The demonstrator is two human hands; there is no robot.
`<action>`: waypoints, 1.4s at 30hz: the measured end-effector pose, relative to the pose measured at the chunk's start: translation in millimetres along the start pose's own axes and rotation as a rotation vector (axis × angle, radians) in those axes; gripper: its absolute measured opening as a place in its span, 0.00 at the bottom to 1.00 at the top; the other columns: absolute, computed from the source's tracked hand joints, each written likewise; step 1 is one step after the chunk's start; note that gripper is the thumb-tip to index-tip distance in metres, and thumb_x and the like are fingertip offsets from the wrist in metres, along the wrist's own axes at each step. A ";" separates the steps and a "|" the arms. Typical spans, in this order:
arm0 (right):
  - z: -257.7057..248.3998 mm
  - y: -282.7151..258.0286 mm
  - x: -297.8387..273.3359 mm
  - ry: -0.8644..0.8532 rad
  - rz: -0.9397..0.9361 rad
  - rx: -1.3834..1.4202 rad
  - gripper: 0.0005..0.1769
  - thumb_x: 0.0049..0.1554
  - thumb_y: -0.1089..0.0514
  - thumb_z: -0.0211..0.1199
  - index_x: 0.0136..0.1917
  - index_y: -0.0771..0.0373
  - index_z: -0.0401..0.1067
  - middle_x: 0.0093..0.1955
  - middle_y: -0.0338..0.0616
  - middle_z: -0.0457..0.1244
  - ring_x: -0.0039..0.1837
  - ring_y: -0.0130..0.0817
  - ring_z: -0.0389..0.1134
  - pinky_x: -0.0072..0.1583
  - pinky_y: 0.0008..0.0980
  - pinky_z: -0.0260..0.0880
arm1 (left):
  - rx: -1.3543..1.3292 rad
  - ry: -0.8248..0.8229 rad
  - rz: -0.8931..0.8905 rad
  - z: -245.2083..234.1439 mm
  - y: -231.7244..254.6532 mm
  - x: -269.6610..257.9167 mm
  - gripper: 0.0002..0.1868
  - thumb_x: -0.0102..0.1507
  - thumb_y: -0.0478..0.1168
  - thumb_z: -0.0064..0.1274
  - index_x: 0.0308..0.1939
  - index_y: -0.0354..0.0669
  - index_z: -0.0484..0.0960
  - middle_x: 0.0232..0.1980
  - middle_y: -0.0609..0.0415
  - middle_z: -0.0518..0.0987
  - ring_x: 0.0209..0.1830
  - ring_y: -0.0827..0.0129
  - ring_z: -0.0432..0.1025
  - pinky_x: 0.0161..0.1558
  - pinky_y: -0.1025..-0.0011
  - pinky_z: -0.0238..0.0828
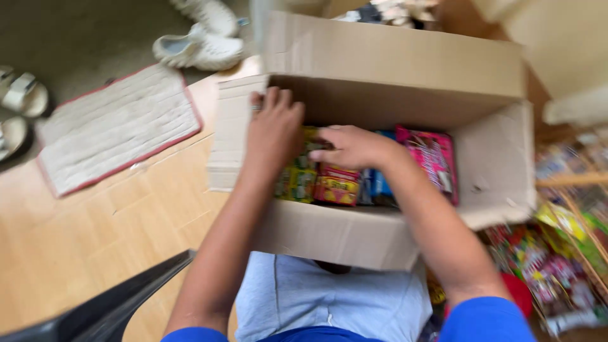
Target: Transfer grocery items from a cardboard box to a tiered storage rack.
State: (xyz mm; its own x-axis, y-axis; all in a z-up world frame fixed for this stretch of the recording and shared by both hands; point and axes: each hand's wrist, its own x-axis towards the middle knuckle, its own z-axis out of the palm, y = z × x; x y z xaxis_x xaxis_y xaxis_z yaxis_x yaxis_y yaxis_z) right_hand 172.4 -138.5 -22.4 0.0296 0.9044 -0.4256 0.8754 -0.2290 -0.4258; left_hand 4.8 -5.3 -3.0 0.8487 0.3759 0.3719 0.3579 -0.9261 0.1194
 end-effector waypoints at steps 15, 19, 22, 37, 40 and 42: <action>131.7 1.9 -285.5 1.148 0.047 1.185 0.09 0.64 0.59 0.63 0.55 0.67 0.74 0.50 0.39 0.69 0.53 0.23 0.67 0.58 0.26 0.69 | -1.155 -0.080 0.243 -23.4 198.6 -26.5 0.13 0.65 0.40 0.61 0.50 0.39 0.80 0.52 0.50 0.79 0.55 0.62 0.74 0.58 0.65 0.70; 141.4 8.1 -325.5 1.332 0.115 1.135 0.08 0.64 0.60 0.63 0.54 0.66 0.74 0.50 0.38 0.68 0.53 0.23 0.67 0.58 0.25 0.68 | -1.402 -0.270 0.364 -8.6 287.4 -40.5 0.13 0.67 0.37 0.57 0.54 0.37 0.77 0.51 0.51 0.79 0.54 0.66 0.75 0.57 0.67 0.73; 147.4 26.1 -349.8 1.415 0.118 1.124 0.08 0.64 0.60 0.63 0.54 0.66 0.73 0.51 0.38 0.69 0.55 0.23 0.68 0.60 0.25 0.69 | -1.541 -0.443 0.326 16.6 335.3 -41.7 0.15 0.67 0.35 0.54 0.57 0.36 0.75 0.52 0.51 0.79 0.54 0.68 0.76 0.58 0.69 0.73; 116.7 222.7 -404.1 1.727 0.710 0.417 0.19 0.58 0.65 0.65 0.62 0.64 0.68 0.59 0.50 0.67 0.58 0.38 0.71 0.59 0.33 0.71 | -1.225 -0.185 0.216 107.7 539.0 69.5 0.24 0.58 0.31 0.53 0.60 0.39 0.76 0.59 0.40 0.80 0.60 0.47 0.75 0.62 0.57 0.70; 93.3 258.0 -407.8 1.638 0.816 0.435 0.20 0.57 0.66 0.62 0.63 0.62 0.67 0.62 0.51 0.64 0.54 0.40 0.72 0.58 0.36 0.72 | -0.882 -0.247 0.160 122.8 555.1 89.9 0.22 0.59 0.36 0.55 0.58 0.40 0.75 0.54 0.38 0.80 0.53 0.43 0.75 0.52 0.50 0.72; 101.5 299.0 -402.3 1.586 0.853 0.441 0.21 0.57 0.66 0.61 0.64 0.61 0.67 0.64 0.53 0.62 0.53 0.41 0.73 0.58 0.37 0.73 | -0.757 -0.201 0.239 136.0 558.1 86.8 0.20 0.61 0.36 0.50 0.58 0.39 0.74 0.52 0.37 0.80 0.50 0.41 0.75 0.46 0.47 0.72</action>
State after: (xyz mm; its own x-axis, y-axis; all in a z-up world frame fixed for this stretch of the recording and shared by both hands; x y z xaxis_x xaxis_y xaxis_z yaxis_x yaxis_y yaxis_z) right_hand 373.3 -607.4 -59.6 0.9372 -0.1030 0.3333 0.2162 -0.5783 -0.7867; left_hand 331.2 -485.3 -29.3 0.9482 0.0978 0.3021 -0.1398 -0.7256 0.6738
